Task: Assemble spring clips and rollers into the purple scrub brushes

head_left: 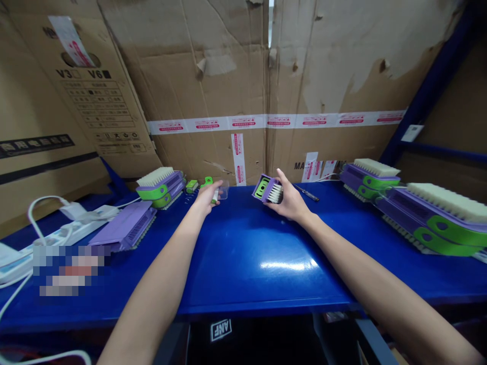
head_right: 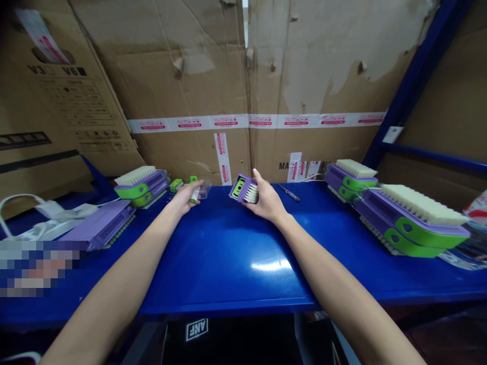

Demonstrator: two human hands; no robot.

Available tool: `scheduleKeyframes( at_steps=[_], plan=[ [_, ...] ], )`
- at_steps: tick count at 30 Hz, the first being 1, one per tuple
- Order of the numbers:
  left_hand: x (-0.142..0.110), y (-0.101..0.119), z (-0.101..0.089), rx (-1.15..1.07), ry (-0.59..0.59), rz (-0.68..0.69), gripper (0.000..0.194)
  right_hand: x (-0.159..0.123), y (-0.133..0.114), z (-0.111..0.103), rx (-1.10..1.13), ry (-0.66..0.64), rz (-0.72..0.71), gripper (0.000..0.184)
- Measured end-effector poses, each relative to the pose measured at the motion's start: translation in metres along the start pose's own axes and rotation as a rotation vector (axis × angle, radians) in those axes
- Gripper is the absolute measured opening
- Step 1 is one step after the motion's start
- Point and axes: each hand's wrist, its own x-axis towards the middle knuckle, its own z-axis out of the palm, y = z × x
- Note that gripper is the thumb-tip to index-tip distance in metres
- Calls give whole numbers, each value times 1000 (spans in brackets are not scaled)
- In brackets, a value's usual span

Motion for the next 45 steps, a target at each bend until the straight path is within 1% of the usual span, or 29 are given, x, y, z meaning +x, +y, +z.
scheduleKeyframes(
  at_steps=[2,5,7,9,13,19,25,31,37,40,42,44,45],
  plan=[
    [0,-5,0,293,74,117,27,0,0,0,-25,1,-4,105],
    [-2,-10,0,831,193,363,32,1,-1,-1,-71,-2,-25,104],
    [-6,-12,1,1125,225,530,32,1,-1,-1,-102,-6,-41,104],
    [-9,-12,2,1301,215,643,32,1,-1,-2,-132,-10,-49,104],
    [-14,-11,3,1465,195,730,35,2,-1,-3,-189,-10,-61,101],
    [-16,-12,2,1524,195,756,41,2,0,-2,-240,-15,-64,99],
    [-17,-16,8,1515,157,813,42,2,-1,-3,-256,-19,-68,97],
    [-16,-18,9,1456,160,799,40,2,-3,-3,-253,-37,-56,97],
    [-18,-14,7,1442,171,799,38,2,-2,-3,-249,-46,-49,97],
    [-22,-11,11,1365,180,846,39,3,-2,-2,-264,-54,-47,96],
    [-26,-9,17,1268,167,862,38,3,-2,-2,-284,-65,-40,94],
    [-31,-8,26,1142,123,864,34,3,-2,-2,-314,-80,-35,92],
    [-34,-8,31,1074,81,867,32,3,-3,-2,-333,-86,-33,91]
  ],
)
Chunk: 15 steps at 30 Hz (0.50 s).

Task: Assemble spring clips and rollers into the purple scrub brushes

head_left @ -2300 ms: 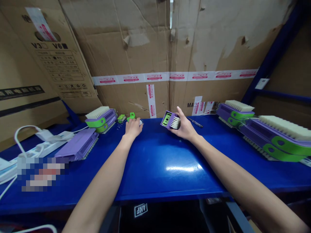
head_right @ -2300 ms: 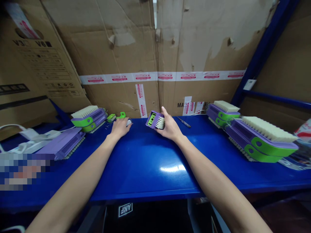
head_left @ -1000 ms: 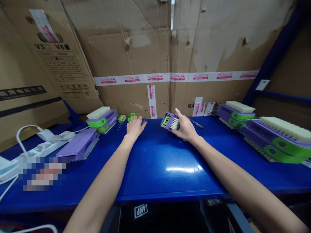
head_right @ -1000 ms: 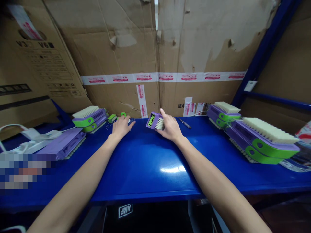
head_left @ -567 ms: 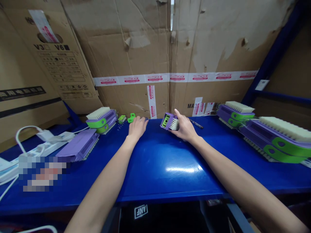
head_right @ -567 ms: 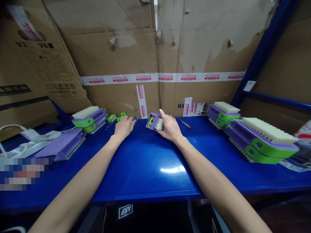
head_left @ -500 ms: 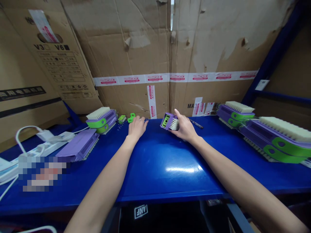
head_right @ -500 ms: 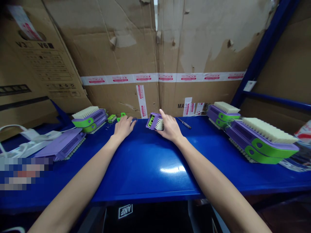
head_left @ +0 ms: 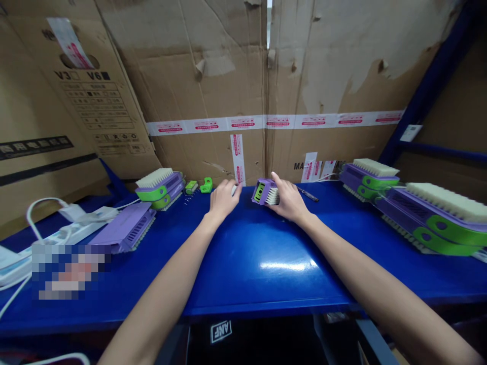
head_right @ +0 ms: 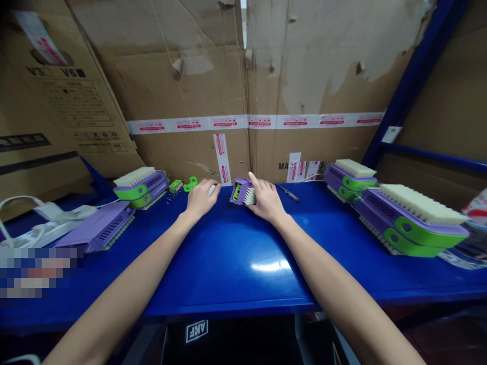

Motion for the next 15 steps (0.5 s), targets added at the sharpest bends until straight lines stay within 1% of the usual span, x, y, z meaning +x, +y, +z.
scheduleKeyframes(
  at_steps=[2,4,7,9,11,15],
  plan=[
    [-1,11,3,-163,-33,42,29,0,-1,0,-46,-11,-4,89],
    [-4,20,6,-294,-85,95,29,0,-3,0,-103,-26,-17,86],
    [-7,28,9,-361,-141,120,40,1,-7,-2,-185,-70,-61,81],
    [-8,27,10,-346,-177,112,42,1,-9,-4,-216,-103,-95,77],
    [-7,23,10,-345,-233,95,39,2,-11,-5,-225,-133,-130,76],
    [-2,9,11,-411,-336,51,35,3,-12,-8,-197,-164,-173,79]
  ],
)
